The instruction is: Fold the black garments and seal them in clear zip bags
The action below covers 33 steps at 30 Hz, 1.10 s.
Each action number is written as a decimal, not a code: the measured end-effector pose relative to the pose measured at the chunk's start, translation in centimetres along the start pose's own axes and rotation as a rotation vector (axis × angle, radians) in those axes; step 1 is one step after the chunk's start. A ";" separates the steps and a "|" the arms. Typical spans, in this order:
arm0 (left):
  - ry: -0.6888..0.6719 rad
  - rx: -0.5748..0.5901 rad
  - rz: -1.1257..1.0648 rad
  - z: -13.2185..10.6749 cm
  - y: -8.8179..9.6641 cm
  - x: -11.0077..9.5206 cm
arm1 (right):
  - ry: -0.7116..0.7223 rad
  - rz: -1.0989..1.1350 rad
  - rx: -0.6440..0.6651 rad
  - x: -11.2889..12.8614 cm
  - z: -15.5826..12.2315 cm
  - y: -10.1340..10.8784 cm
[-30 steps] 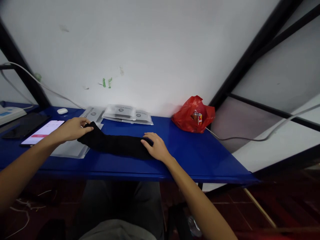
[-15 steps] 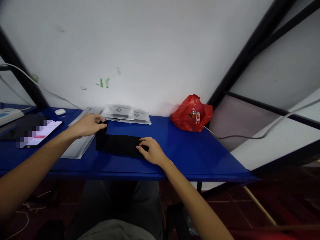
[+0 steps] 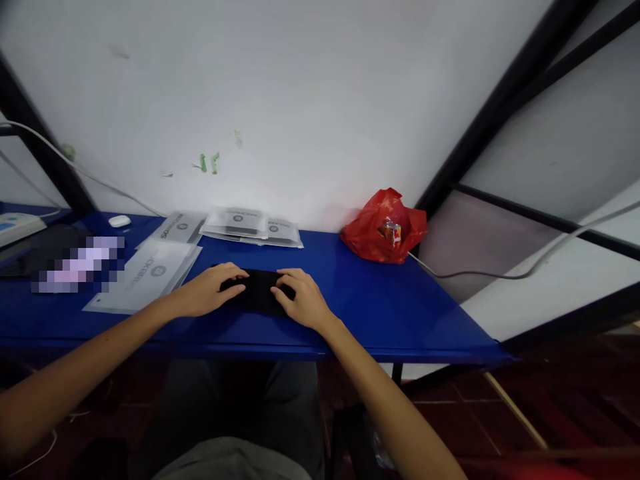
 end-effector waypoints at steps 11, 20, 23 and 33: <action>0.285 -0.240 0.024 -1.5 3.0 3.7 | 0.186 -0.012 0.234 4.0 3.4 -3.3; 0.586 -0.046 0.076 -2.2 1.8 6.3 | 0.097 0.050 0.277 3.0 2.4 -3.0; 0.578 -0.064 -0.102 -1.6 1.2 6.0 | 0.108 0.068 0.269 2.9 2.1 -2.9; 0.559 -0.263 -0.216 -0.8 3.0 4.8 | 0.041 0.014 0.240 1.1 0.4 -2.5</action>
Point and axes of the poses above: each hand's wrist, its own z-axis towards the middle knuckle, its own y-axis out of the back of the hand, x = y × z, the point moved 8 cm from there along z, towards the middle knuckle, and after that the axes turned 14 degrees about y, right-handed, at the moved point
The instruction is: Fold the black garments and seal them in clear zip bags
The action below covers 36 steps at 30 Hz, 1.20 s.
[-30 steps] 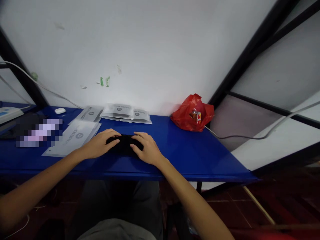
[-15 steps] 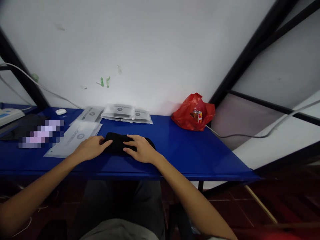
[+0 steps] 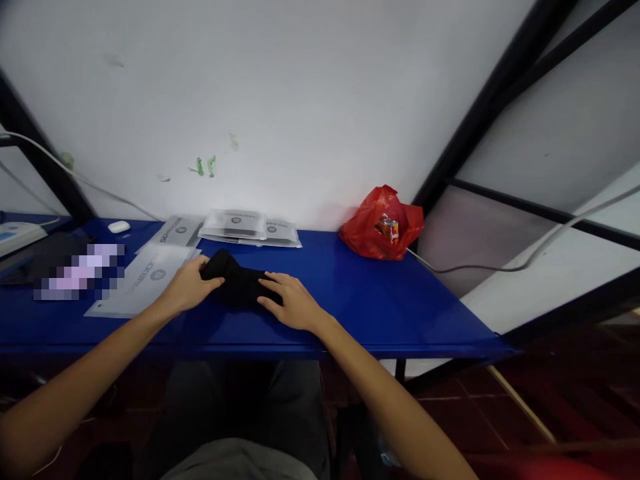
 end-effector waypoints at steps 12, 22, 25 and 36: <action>-0.113 -0.208 0.217 -0.9 3.8 -1.5 | -0.034 0.029 -0.142 -0.6 -2.1 1.1; -0.212 -0.295 0.388 -2.3 3.1 -3.1 | 0.035 0.041 -0.103 0.1 -2.1 0.4; -0.246 -0.290 0.427 -2.9 2.4 -3.8 | 0.050 0.034 -0.102 0.3 -2.0 0.4; -0.617 -0.083 0.476 -7.1 -3.7 -7.5 | 0.063 0.020 -0.112 0.5 -2.2 0.5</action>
Point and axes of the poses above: each hand's wrist, its own z-axis towards the middle knuckle, its own y-axis out of the back of the hand, x = y × z, the point moved 8 cm from there along z, towards the middle knuckle, and after that the axes turned 14 degrees about y, right-handed, at the moved point
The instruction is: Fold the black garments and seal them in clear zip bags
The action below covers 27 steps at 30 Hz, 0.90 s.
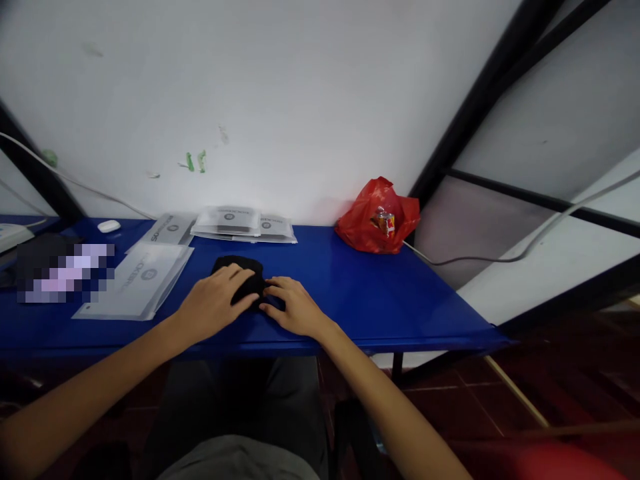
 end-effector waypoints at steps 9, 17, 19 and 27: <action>-0.056 -0.126 -0.228 -0.4 1.4 2.6 | -0.072 -0.040 -0.222 0.3 0.3 2.2; -0.016 0.049 -0.096 -0.8 -2.5 4.0 | 0.004 -0.036 0.035 2.1 1.8 -0.6; -0.024 0.039 -0.143 -1.0 -2.4 3.9 | 0.002 -0.047 0.021 1.9 1.9 -0.5; 0.081 -0.138 -0.161 -1.6 -0.6 6.4 | 0.015 -0.046 -0.082 1.3 2.9 0.9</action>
Point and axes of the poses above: each hand's wrist, its own z-axis towards the middle knuckle, its own y-axis out of the back of the hand, x = y × z, the point moved 8 cm from there along z, towards the middle knuckle, and after that the axes turned 14 degrees about y, right-handed, at the moved point
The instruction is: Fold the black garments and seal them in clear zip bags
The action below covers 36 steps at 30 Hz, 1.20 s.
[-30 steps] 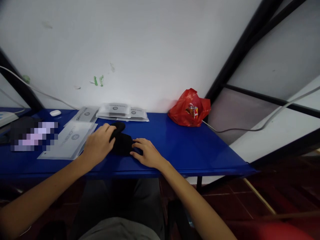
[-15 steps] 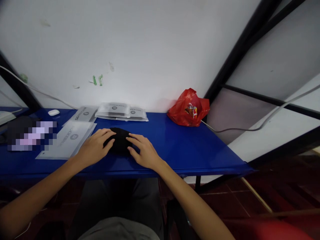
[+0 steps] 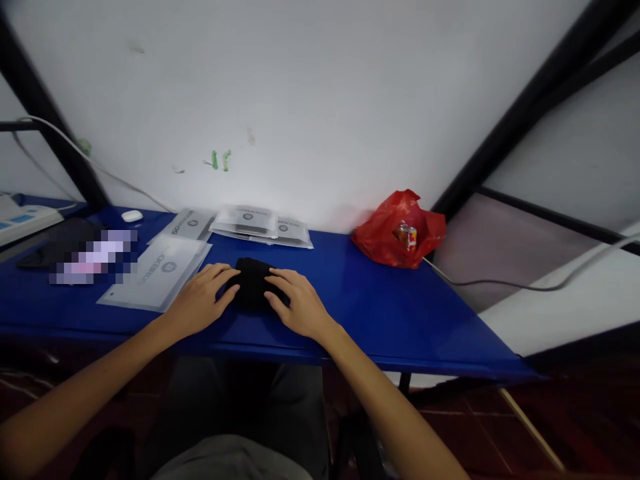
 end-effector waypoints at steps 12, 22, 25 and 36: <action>0.337 0.039 0.312 -0.4 1.9 6.8 | 0.040 -0.046 0.249 -1.3 2.8 -4.0; 0.405 0.150 0.306 -1.0 1.4 8.3 | 0.117 -0.015 0.290 0.6 5.0 -6.0; 0.411 0.176 0.347 -1.0 1.2 8.0 | 0.090 -0.013 0.297 0.2 4.8 -6.3; 0.136 0.219 0.433 -1.3 -1.0 0.0 | -0.151 -0.220 0.223 -4.1 -0.8 -1.4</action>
Point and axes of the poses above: each hand's wrist, its own z-axis towards the middle knuckle, its own y-axis out of the back of the hand, x = y × z, the point moved 8 cm from there along z, towards the middle knuckle, and after that the axes turned 14 degrees about y, right-handed, at the moved point
